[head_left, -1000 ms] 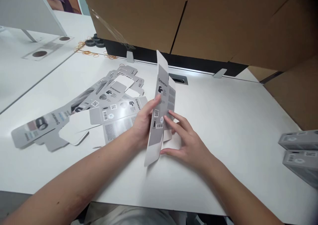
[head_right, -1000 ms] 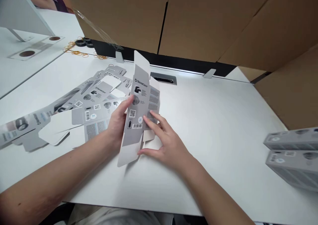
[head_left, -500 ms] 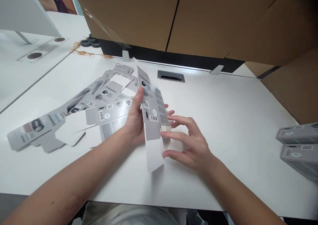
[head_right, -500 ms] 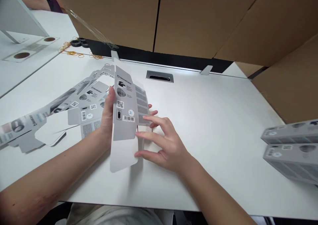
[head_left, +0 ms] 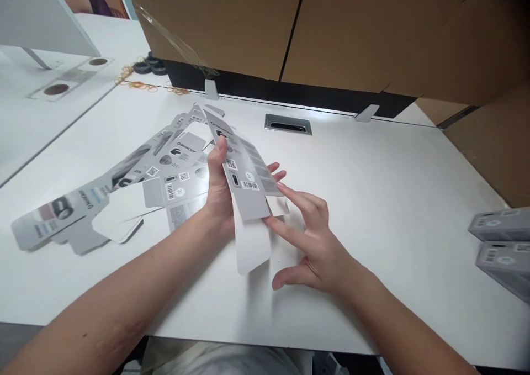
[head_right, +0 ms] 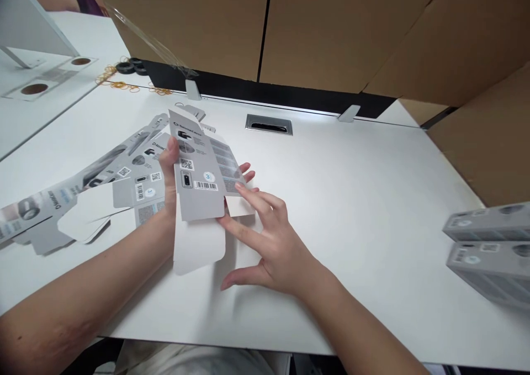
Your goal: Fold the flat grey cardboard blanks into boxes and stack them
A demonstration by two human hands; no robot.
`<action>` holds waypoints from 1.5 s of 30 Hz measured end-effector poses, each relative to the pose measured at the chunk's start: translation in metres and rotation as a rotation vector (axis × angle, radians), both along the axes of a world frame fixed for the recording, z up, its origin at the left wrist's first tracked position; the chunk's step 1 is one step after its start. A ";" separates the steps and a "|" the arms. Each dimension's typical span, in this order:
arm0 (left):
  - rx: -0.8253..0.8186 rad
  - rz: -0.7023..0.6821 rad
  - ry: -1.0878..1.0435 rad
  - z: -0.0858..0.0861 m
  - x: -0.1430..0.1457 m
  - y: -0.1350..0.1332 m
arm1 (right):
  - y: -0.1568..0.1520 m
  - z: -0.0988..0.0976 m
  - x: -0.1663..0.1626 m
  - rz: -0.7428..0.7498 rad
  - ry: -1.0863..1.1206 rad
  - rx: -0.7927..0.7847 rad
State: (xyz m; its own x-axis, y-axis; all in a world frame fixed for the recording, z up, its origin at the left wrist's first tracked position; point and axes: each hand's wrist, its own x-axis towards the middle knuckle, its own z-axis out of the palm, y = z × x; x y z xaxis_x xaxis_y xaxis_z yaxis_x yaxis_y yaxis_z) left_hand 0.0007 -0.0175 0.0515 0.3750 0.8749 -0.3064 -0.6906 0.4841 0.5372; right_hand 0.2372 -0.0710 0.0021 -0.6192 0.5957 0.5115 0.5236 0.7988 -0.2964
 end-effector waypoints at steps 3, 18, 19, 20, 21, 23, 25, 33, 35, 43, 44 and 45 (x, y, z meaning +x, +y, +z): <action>0.016 0.010 0.013 0.000 0.002 0.000 | -0.001 -0.001 -0.001 -0.006 0.006 -0.009; 0.104 0.136 0.139 -0.003 0.011 0.008 | 0.002 0.010 0.001 -0.057 0.112 -0.007; 0.114 0.145 0.140 -0.004 0.011 0.009 | 0.002 0.012 0.002 -0.068 0.160 -0.009; 0.124 0.152 0.141 -0.005 0.010 0.010 | 0.002 0.014 0.003 -0.083 0.217 -0.022; 0.131 0.156 0.142 -0.007 0.010 0.011 | 0.001 0.015 0.003 -0.106 0.280 -0.045; 0.132 0.164 0.156 -0.010 0.009 0.013 | 0.001 0.017 0.005 -0.169 0.422 -0.114; 0.133 0.165 0.192 -0.013 0.008 0.013 | 0.003 0.016 0.005 -0.248 0.566 -0.200; 0.214 0.059 0.370 -0.019 0.012 0.005 | 0.007 0.017 -0.005 -0.416 0.817 -0.771; 0.232 0.045 0.380 -0.019 0.015 0.003 | 0.006 0.020 -0.008 -0.383 0.821 -0.867; 0.244 0.121 0.297 -0.017 0.015 0.008 | 0.005 0.023 0.002 -0.329 0.751 -0.933; 0.250 0.148 0.285 -0.015 0.013 0.008 | 0.006 0.023 0.002 -0.320 0.733 -0.943; 0.250 0.168 0.280 -0.014 0.012 0.009 | 0.006 0.023 0.001 -0.313 0.720 -0.946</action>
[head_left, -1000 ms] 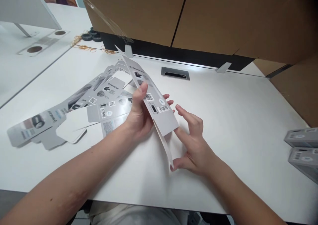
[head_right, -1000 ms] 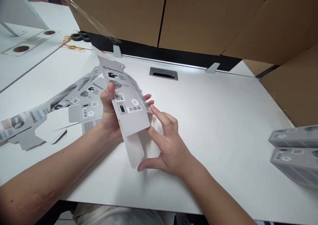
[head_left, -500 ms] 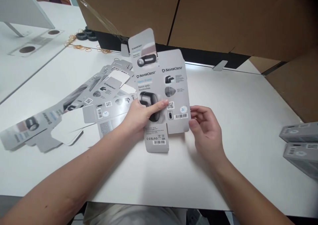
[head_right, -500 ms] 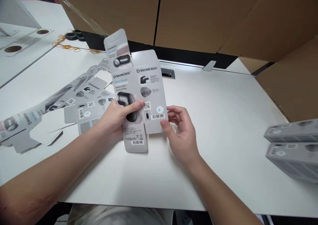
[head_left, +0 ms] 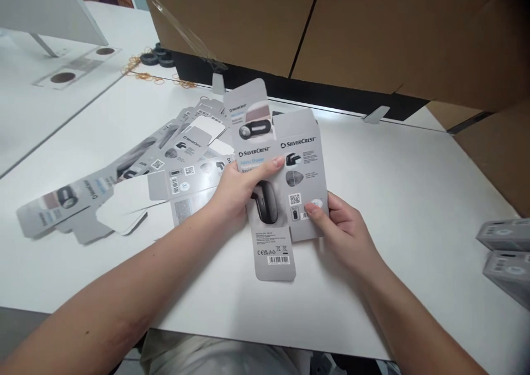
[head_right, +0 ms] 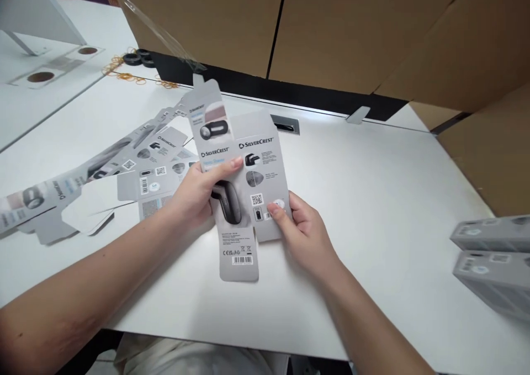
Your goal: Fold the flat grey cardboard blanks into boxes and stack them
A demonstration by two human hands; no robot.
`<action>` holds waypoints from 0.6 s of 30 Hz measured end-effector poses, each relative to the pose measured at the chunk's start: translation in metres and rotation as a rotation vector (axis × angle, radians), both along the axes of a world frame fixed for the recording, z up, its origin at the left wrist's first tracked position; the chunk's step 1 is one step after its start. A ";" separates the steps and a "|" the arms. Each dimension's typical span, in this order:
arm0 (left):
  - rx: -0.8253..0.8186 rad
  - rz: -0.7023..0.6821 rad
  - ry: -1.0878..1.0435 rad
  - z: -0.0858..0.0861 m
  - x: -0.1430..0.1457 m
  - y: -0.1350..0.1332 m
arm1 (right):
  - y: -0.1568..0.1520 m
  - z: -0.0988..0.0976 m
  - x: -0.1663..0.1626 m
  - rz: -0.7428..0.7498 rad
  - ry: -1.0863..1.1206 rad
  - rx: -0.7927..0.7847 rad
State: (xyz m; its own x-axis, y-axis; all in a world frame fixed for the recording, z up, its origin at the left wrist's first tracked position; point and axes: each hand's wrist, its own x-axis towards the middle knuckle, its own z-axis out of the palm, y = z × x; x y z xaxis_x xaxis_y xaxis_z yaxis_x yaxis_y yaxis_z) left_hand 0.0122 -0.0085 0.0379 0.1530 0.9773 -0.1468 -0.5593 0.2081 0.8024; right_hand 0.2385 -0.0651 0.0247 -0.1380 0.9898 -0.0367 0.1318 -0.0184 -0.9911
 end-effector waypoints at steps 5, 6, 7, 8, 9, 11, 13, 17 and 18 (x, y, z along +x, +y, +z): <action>-0.012 0.070 0.053 0.007 -0.006 0.001 | 0.001 0.000 -0.006 -0.001 -0.012 0.061; -0.001 0.072 0.077 0.007 -0.006 0.001 | 0.001 0.000 -0.007 -0.009 -0.012 0.070; 0.011 0.067 0.098 0.007 -0.006 0.001 | 0.001 0.001 -0.007 -0.018 -0.013 0.075; 0.018 0.056 0.113 0.006 -0.006 0.001 | 0.001 0.001 -0.006 -0.029 -0.014 0.078; 0.019 0.035 0.123 0.005 -0.006 0.001 | 0.001 0.001 -0.006 -0.042 -0.014 0.076; 0.002 -0.020 0.129 0.002 -0.004 0.001 | 0.000 0.002 -0.005 -0.067 -0.001 0.063; -0.019 -0.036 0.136 0.001 -0.003 0.001 | 0.000 0.002 -0.005 -0.074 0.022 0.050; -0.037 0.056 0.161 0.004 -0.005 0.002 | -0.002 0.001 -0.006 -0.062 0.043 0.072; -0.038 0.066 0.154 0.006 -0.006 0.002 | -0.002 0.001 -0.006 -0.061 0.046 0.086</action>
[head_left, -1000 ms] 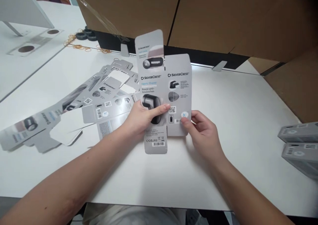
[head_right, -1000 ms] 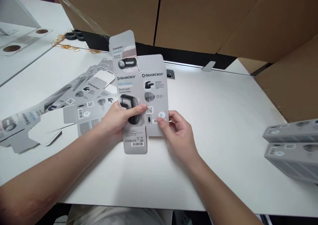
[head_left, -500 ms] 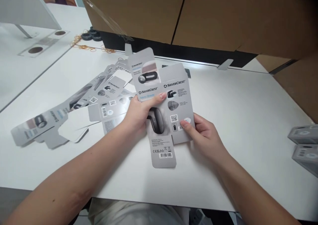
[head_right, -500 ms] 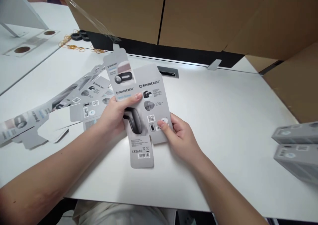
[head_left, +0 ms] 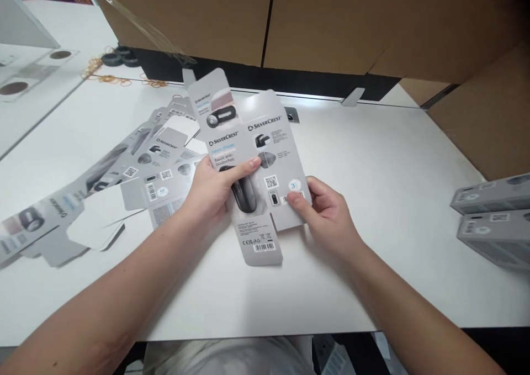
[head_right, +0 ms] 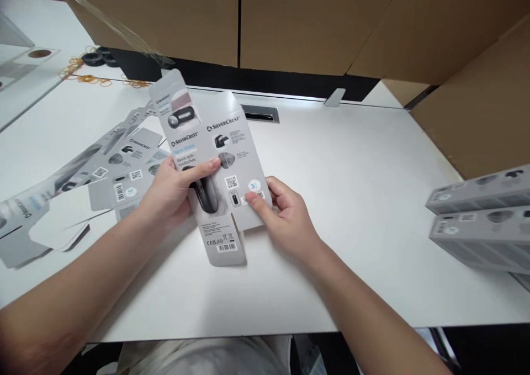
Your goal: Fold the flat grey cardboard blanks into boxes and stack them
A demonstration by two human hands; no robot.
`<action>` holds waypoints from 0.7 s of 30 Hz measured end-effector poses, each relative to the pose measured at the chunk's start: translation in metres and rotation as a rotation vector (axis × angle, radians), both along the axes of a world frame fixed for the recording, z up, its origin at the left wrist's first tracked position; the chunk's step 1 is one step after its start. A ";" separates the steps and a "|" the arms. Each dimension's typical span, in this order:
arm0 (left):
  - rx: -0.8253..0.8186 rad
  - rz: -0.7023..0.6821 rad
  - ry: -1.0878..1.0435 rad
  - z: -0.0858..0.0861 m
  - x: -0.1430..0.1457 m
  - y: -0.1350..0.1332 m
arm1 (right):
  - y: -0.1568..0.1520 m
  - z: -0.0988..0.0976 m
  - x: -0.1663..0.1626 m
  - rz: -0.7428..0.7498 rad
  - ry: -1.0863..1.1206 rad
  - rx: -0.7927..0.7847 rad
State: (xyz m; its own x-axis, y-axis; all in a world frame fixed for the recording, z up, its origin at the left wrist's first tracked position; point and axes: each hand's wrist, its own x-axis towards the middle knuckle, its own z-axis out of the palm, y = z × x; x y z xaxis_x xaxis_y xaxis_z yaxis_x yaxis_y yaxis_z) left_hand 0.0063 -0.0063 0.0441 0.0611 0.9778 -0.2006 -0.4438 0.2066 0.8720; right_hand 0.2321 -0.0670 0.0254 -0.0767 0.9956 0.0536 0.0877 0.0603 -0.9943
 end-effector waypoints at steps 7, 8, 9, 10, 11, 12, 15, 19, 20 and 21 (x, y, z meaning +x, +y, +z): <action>-0.116 -0.061 -0.037 0.003 0.002 0.000 | 0.002 -0.011 0.007 -0.023 -0.079 0.192; -0.126 -0.071 -0.033 0.001 0.002 -0.001 | 0.002 -0.012 0.009 -0.008 -0.108 0.232; -0.124 -0.090 -0.035 -0.001 0.003 -0.002 | 0.002 -0.012 0.010 0.016 -0.140 0.267; -0.113 -0.118 -0.044 -0.003 0.004 -0.003 | 0.002 -0.012 0.012 0.045 -0.172 0.297; -0.098 -0.151 -0.061 -0.005 0.004 -0.003 | 0.002 -0.012 0.013 0.075 -0.200 0.325; -0.084 -0.183 -0.079 -0.006 0.004 -0.003 | 0.002 -0.013 0.014 0.102 -0.221 0.350; -0.075 -0.241 -0.094 -0.007 0.003 -0.003 | 0.003 -0.015 0.016 0.158 -0.247 0.414; -0.083 -0.264 -0.091 -0.004 0.000 0.001 | 0.004 -0.021 0.015 0.202 -0.265 0.472; -0.080 -0.258 -0.099 -0.003 -0.001 0.002 | 0.004 -0.021 0.014 0.199 -0.277 0.474; -0.077 -0.241 -0.107 -0.002 -0.002 0.003 | 0.003 -0.021 0.014 0.189 -0.290 0.474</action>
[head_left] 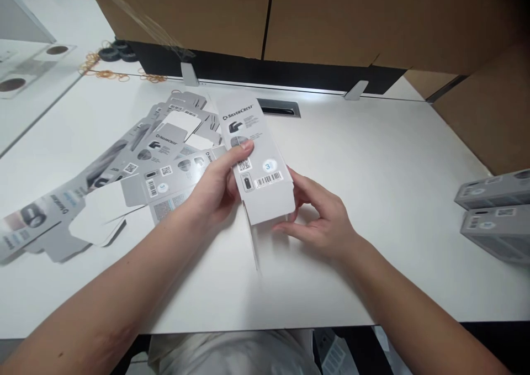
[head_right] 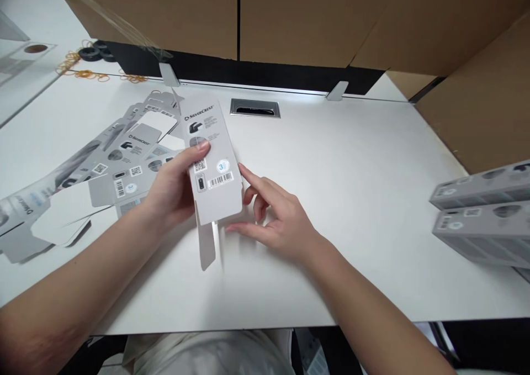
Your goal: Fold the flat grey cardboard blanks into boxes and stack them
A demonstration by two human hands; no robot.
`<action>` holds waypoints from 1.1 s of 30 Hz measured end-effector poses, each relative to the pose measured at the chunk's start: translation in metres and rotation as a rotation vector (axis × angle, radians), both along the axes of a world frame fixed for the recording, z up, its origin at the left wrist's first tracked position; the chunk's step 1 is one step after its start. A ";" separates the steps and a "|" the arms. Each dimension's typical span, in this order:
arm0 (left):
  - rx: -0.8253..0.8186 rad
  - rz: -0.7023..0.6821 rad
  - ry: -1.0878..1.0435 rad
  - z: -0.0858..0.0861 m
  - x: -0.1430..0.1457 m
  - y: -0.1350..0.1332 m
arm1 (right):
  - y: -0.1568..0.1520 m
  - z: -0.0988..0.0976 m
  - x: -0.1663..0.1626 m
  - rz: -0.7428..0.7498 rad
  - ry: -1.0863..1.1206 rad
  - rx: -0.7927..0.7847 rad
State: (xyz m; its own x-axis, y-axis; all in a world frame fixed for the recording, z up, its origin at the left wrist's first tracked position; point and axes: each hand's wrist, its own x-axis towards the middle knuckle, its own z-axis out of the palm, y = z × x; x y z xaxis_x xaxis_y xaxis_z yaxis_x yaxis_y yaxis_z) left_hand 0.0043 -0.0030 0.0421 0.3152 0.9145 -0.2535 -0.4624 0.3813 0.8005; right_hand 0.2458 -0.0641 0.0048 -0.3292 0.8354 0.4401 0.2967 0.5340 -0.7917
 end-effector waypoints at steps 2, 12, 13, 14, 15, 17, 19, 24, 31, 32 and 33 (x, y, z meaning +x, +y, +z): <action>0.000 0.055 -0.017 0.002 -0.002 0.002 | -0.001 0.003 -0.002 -0.030 -0.013 0.005; -0.021 0.100 -0.132 0.010 -0.006 0.004 | 0.002 0.009 -0.006 -0.050 -0.124 0.236; -0.020 0.089 -0.137 0.010 -0.006 0.003 | 0.002 0.008 -0.005 -0.034 -0.124 0.256; -0.018 0.079 -0.143 0.010 -0.006 0.003 | 0.003 0.008 -0.005 -0.022 -0.119 0.275; -0.017 0.067 -0.151 0.011 -0.006 0.003 | 0.003 0.007 -0.005 -0.017 -0.113 0.288; -0.012 0.052 -0.165 0.013 -0.006 0.002 | 0.004 0.005 -0.005 -0.015 -0.111 0.292; 0.005 0.052 -0.169 0.014 -0.005 0.002 | 0.003 0.003 -0.005 -0.017 -0.121 0.268; 0.004 0.073 -0.122 0.013 -0.002 0.001 | -0.001 0.004 -0.008 0.004 -0.113 0.231; 0.000 0.078 -0.124 0.013 0.002 -0.001 | -0.004 0.009 -0.009 0.069 -0.136 0.183; -0.003 0.074 -0.125 0.013 0.002 -0.001 | -0.004 0.009 -0.010 0.070 -0.144 0.166; -0.008 0.068 -0.127 0.014 0.002 -0.002 | -0.004 0.009 -0.010 0.068 -0.150 0.152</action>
State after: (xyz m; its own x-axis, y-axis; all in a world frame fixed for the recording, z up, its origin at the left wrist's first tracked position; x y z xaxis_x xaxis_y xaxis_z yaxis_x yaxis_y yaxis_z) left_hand 0.0064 -0.0048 0.0557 0.2830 0.9329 -0.2227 -0.5850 0.3519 0.7307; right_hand 0.2360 -0.0676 0.0137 -0.4537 0.7372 0.5007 0.3649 0.6663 -0.6503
